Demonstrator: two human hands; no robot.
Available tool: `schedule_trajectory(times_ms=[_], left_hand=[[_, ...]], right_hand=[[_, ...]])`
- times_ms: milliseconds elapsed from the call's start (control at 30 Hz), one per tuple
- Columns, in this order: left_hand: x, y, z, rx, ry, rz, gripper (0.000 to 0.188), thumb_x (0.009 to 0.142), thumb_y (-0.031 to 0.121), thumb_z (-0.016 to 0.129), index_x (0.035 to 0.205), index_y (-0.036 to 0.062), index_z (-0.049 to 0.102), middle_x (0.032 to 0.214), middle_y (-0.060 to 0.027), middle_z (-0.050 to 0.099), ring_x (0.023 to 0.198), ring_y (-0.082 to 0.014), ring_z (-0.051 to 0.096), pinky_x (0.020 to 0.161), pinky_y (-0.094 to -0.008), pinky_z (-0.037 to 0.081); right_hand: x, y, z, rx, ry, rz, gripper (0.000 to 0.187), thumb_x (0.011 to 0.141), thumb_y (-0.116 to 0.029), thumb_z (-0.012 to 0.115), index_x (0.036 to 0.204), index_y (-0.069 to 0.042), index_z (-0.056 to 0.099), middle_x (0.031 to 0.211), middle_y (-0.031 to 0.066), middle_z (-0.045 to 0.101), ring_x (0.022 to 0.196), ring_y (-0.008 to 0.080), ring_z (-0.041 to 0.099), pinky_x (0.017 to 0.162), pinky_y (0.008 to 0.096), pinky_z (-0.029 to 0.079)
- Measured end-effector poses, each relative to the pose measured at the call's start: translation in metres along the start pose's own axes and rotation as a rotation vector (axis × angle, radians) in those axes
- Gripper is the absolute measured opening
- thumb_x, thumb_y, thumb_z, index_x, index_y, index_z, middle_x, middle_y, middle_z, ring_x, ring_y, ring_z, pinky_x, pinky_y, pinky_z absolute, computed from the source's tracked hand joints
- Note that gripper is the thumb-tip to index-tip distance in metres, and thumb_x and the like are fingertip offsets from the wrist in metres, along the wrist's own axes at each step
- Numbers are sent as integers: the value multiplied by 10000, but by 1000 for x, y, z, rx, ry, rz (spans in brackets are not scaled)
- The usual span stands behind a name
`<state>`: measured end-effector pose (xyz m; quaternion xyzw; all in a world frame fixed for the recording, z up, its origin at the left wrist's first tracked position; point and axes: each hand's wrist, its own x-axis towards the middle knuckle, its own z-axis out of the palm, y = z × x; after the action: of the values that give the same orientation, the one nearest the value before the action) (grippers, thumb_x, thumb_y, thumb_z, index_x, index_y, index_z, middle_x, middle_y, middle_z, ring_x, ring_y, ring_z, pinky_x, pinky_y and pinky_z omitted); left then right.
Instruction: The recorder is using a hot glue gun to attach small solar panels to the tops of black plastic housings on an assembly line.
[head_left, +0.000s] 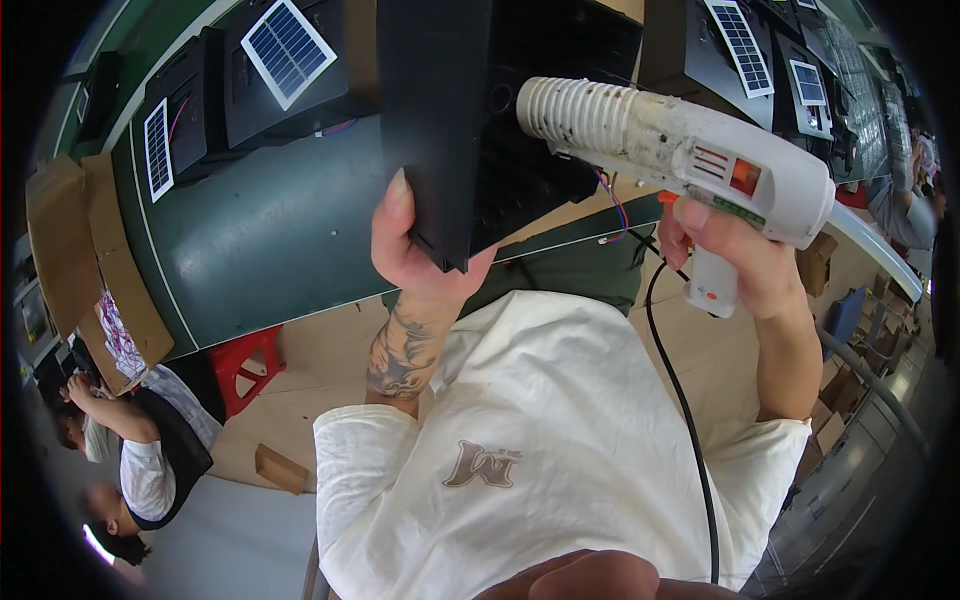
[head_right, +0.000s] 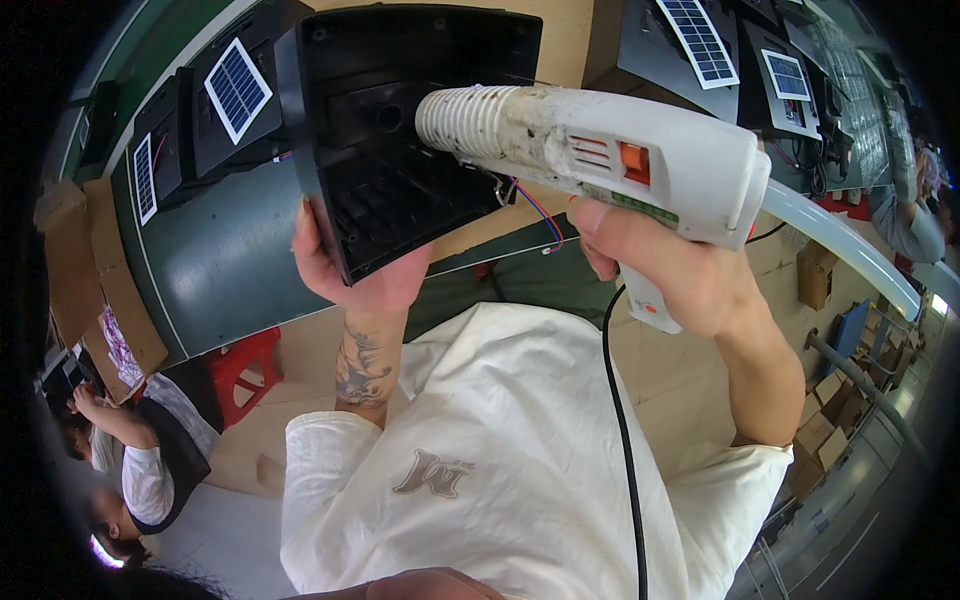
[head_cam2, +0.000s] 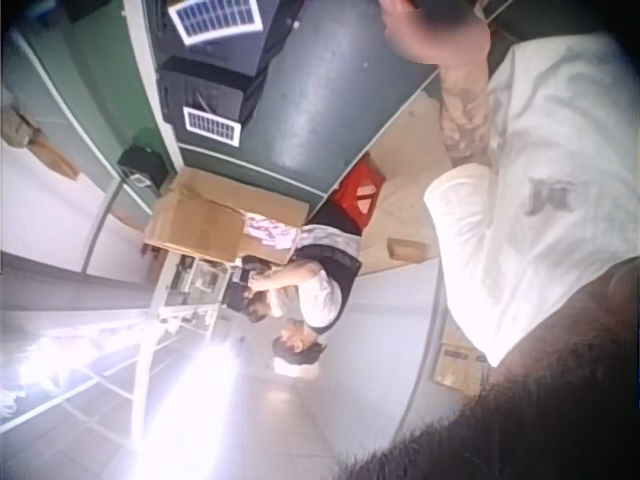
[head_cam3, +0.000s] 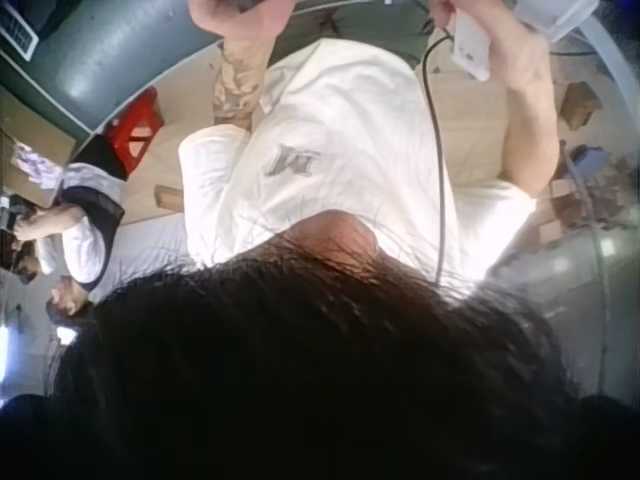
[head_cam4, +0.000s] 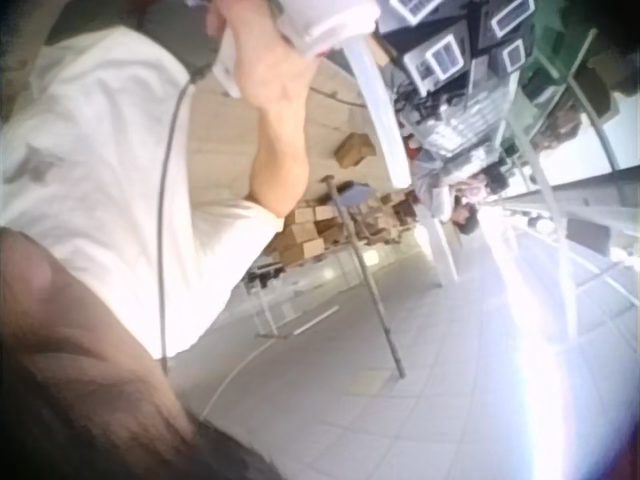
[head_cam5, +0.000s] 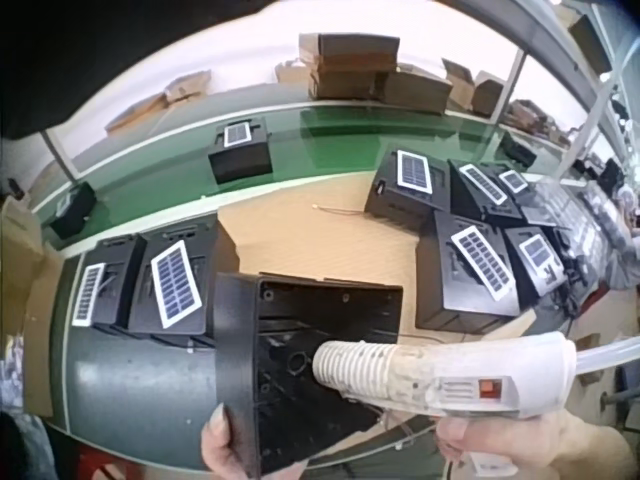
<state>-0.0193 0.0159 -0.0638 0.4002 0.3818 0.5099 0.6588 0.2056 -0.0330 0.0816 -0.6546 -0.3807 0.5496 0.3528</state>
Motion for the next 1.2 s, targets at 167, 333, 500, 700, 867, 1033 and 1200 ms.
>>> schedule_trajectory(times_ms=[167,333,500,700,867,1033,1200], left_hand=[[-1,1,-1,9,3,15,536,896,348,518,1306,4,497,1294,-146,563,1195,-261,551,1026,-403,444],[2,0,-2,13,6,29,538,882,327,550,1304,-2,495,1283,-151,569,1189,-261,556,1021,-398,449],[1,0,-3,16,12,44,543,868,306,582,1302,-8,494,1272,-156,574,1182,-261,562,1015,-393,453],[-3,1,-4,19,23,62,552,851,280,620,1299,-15,492,1259,-162,580,1174,-260,568,1008,-386,459],[-4,-1,-2,17,36,77,563,836,259,652,1297,-21,491,1248,-167,585,1167,-260,573,1003,-381,463],[-2,-4,-1,13,49,94,576,822,238,684,1295,-27,489,1237,-172,591,1161,-260,578,997,-375,468],[-4,-4,-4,8,59,119,591,808,217,716,1292,-33,488,1226,-177,596,1154,-260,584,992,-370,472]], right_hand=[[-2,-3,-1,-46,3,66,289,823,-211,611,994,22,593,634,62,557,548,142,535,522,286,443],[-4,2,-2,-42,41,62,263,822,-218,616,940,15,588,615,57,545,516,141,527,492,285,437],[-5,4,-1,-15,56,52,256,817,-222,623,924,8,590,609,53,546,520,141,543,493,283,453],[-7,6,-1,-31,69,44,266,810,-224,633,943,5,600,614,52,557,515,139,552,514,284,472],[-6,10,-1,-16,76,36,290,813,-238,630,961,10,604,609,55,568,512,140,558,619,310,514],[-3,14,-3,-15,35,36,326,829,-272,617,975,18,602,607,60,575,522,149,577,695,325,528],[-4,22,-6,106,-31,-2,235,864,-180,627,978,25,625,722,57,599,630,133,574,576,272,462]])
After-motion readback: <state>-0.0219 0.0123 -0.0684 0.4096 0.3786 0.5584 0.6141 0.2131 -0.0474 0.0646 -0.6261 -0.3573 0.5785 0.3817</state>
